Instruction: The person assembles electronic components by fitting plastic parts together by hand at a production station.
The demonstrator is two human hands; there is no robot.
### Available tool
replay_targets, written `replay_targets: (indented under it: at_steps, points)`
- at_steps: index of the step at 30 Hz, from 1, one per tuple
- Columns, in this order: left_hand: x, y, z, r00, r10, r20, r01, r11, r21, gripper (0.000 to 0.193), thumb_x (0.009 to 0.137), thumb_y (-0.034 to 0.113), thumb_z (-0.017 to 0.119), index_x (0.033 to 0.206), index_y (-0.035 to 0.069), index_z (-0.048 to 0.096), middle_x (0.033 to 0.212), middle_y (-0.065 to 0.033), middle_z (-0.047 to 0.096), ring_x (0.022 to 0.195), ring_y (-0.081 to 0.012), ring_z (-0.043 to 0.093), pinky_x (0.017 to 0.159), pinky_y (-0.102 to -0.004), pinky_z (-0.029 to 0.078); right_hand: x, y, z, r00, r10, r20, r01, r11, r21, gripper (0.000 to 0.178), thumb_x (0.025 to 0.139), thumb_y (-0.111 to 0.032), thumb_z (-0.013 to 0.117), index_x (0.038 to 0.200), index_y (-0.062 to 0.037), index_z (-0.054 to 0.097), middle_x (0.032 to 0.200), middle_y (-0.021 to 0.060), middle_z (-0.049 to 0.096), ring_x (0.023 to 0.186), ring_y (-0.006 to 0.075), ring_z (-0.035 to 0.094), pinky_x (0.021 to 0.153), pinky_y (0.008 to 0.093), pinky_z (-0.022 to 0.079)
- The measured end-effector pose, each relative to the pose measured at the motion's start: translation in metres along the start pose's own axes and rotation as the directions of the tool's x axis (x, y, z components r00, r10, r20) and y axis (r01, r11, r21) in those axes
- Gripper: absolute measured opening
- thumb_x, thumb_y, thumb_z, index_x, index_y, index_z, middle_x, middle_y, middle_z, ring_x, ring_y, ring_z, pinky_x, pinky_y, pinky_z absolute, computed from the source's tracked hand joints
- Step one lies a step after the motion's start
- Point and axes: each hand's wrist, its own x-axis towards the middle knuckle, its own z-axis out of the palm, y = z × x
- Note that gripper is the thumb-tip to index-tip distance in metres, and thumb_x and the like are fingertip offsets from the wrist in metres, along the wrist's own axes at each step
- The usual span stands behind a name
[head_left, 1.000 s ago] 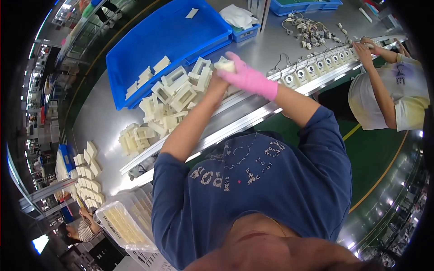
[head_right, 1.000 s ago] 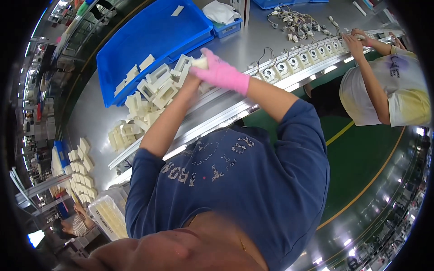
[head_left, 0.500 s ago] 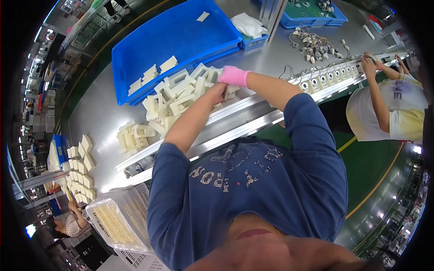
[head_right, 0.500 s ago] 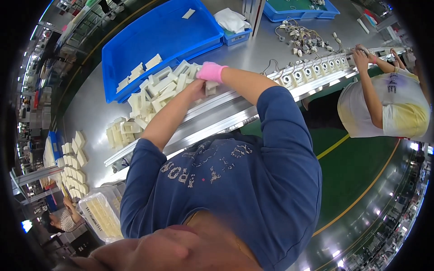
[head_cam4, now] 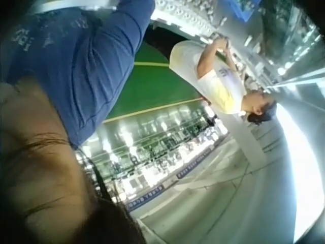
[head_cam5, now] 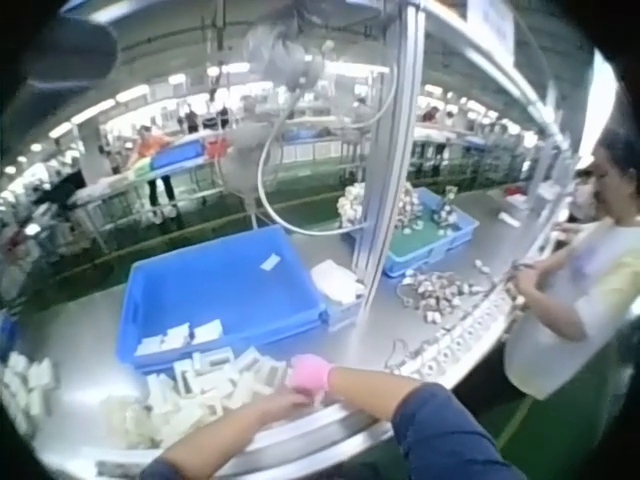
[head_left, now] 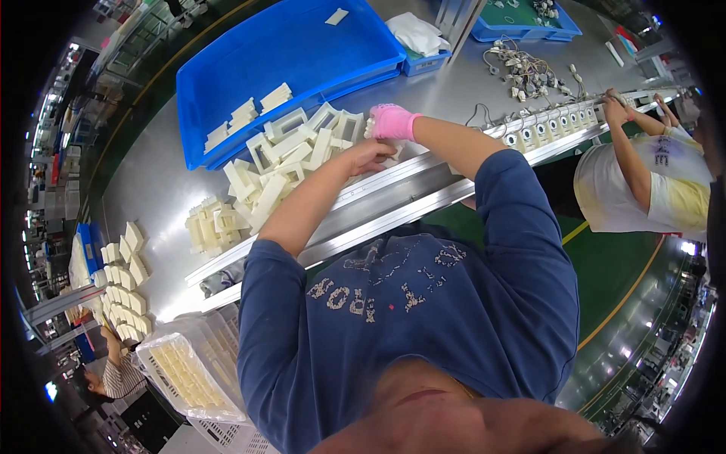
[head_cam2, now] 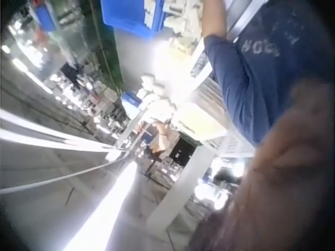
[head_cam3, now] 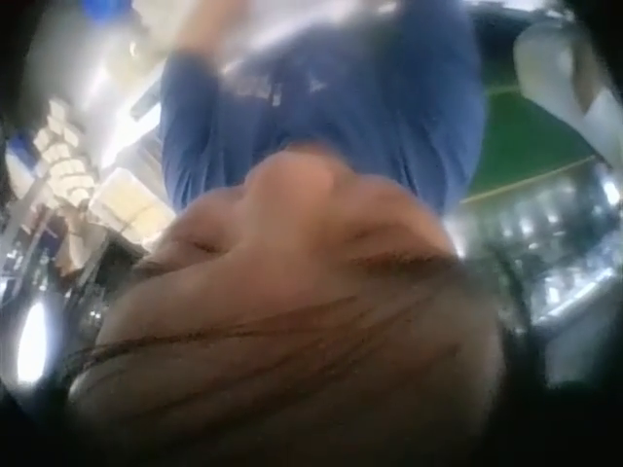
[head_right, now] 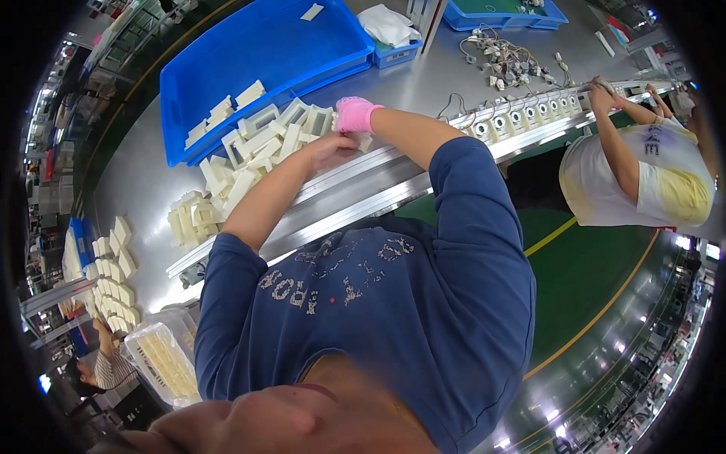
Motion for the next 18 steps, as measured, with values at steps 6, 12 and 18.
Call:
replay_targets:
  at_steps: [6,12,18]
  points:
    - [-0.021,0.018,-0.026,0.946,0.314,-0.076,-0.07,0.429,0.9,0.028,0.07,0.01,0.06,0.098,0.008,0.058,0.089,-0.0068,0.058,0.084,-0.0254,0.058,0.068,-0.0389,0.046,-0.002,0.006,-0.02,0.997,-0.068,-0.034,0.063,0.991,-0.12,0.05,0.061,-0.035,0.064,0.099,-0.0027,0.059,0.101,0.0191,0.06,0.096,0.0299,0.057,0.084,0.0351,0.045]
    - [-0.034,0.054,-0.032,0.908,0.405,0.112,0.062,-0.393,0.917,0.029,0.069,0.011,0.058,0.098,0.014,0.064,0.121,-0.0101,0.049,0.119,-0.0266,0.039,0.096,-0.0416,0.032,0.0,0.066,-0.012,0.995,0.089,-0.052,-0.098,0.975,-0.202,0.046,0.064,-0.034,0.063,0.096,-0.0016,0.059,0.1,0.0189,0.059,0.097,0.0316,0.056,0.084,0.0363,0.045]
    - [-0.022,0.062,-0.035,0.888,0.306,0.345,-0.105,-0.594,0.798,0.027,0.068,0.011,0.056,0.092,0.017,0.067,0.119,-0.009,0.051,0.12,-0.0248,0.039,0.099,-0.0439,0.028,-0.036,0.045,-0.036,0.969,0.179,-0.17,-0.181,0.983,0.002,0.067,0.061,-0.033,0.069,0.115,-0.0018,0.045,0.102,0.0154,0.06,0.098,0.0305,0.057,0.08,0.0398,0.047]
